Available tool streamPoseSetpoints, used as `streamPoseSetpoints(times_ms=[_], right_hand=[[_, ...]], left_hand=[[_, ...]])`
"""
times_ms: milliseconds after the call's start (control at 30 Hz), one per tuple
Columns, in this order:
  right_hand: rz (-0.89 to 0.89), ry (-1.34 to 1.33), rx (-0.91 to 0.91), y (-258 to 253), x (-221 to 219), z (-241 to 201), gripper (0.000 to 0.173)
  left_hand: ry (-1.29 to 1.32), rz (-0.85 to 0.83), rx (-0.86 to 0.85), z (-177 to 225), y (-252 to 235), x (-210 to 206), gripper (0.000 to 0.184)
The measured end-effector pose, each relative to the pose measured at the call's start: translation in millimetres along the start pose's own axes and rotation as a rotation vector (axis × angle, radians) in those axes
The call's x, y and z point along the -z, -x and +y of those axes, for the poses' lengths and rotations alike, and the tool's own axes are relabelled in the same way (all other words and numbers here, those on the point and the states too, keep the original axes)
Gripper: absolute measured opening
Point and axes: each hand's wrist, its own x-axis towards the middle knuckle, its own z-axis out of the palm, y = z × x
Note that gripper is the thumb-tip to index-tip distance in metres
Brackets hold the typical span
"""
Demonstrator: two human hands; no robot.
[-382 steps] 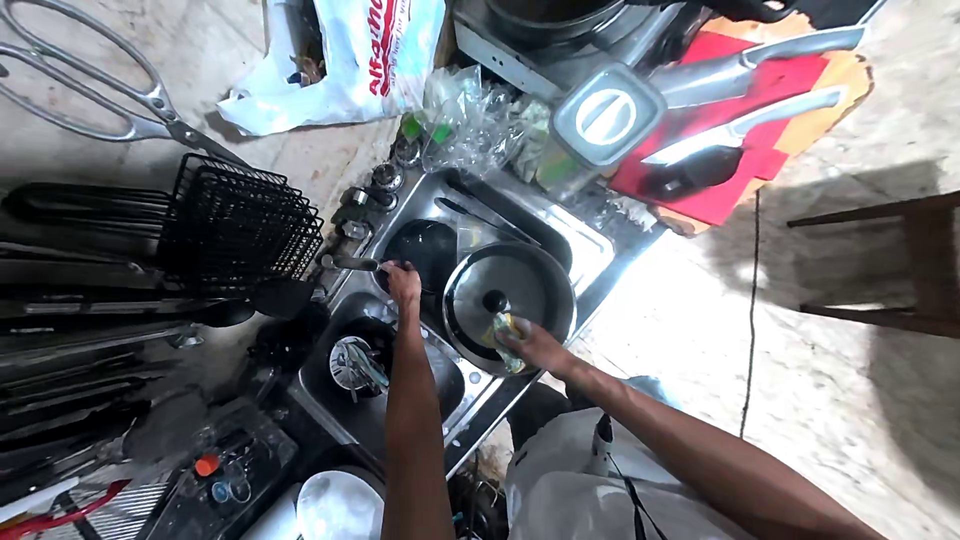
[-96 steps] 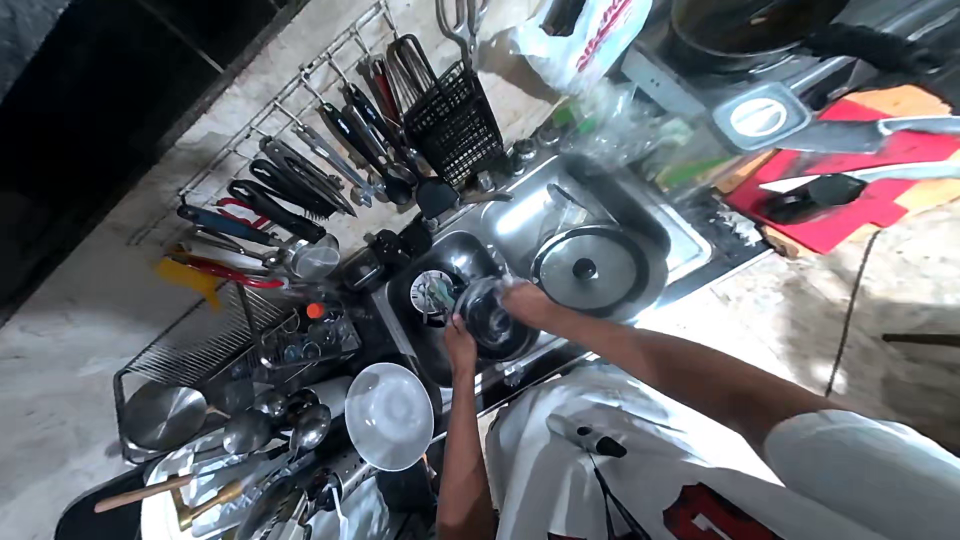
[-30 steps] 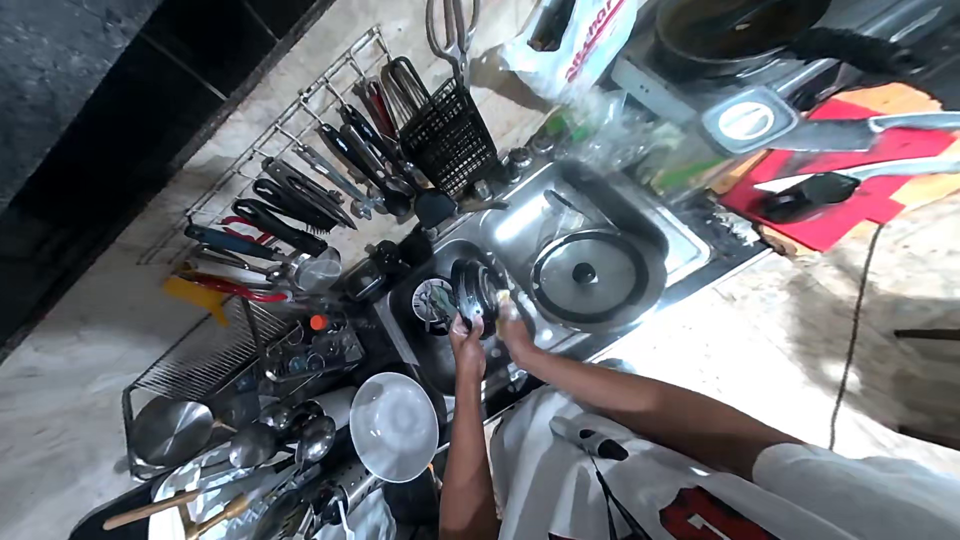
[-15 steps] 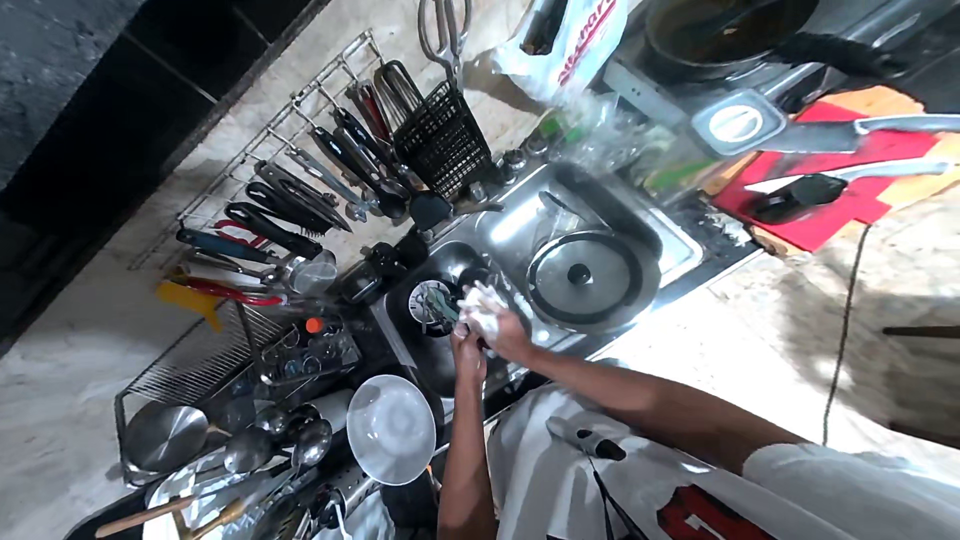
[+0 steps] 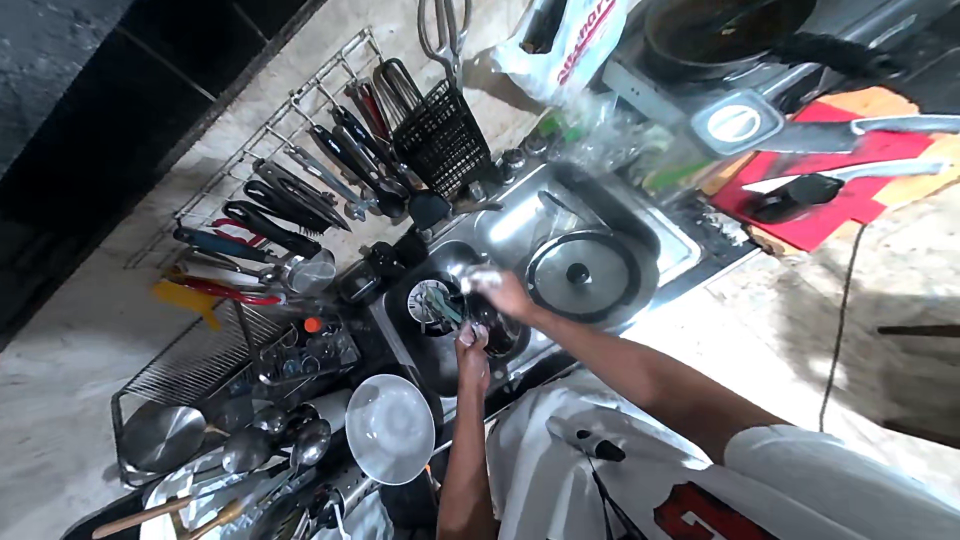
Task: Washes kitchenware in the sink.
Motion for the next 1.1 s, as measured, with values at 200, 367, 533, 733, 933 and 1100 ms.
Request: streamPoseSetpoints(times_ms=[200,367,533,733,933,1100], right_hand=[[0.172,-0.925,-0.811,7,-17,34,0.056],[0.066,-1.184,-0.924,47,-32,0,0.067],[0.072,-0.914,-0.686,49,-25,-2,0.068],[0.225,-0.067,-0.653,36,0,27,0.045],[-0.054,0.282,-0.665,33,25,32,0.064],[0.027,-0.22,-0.776,50,-15,43,0.059]], left_hand=[[-0.07,0.04,-0.157,1,2,-17,0.05],[-0.747,-0.058,-0.194,-20,-23,-8,0.038],[-1.245,-0.185,-0.179,-12,-25,-11,0.039],[-1.413,-0.228,-0.561,-44,-32,16,0.043],[-0.656,0.405,-0.292,-41,-29,34,0.101],[-0.092,0.546,0.067,-48,-24,7,0.04]])
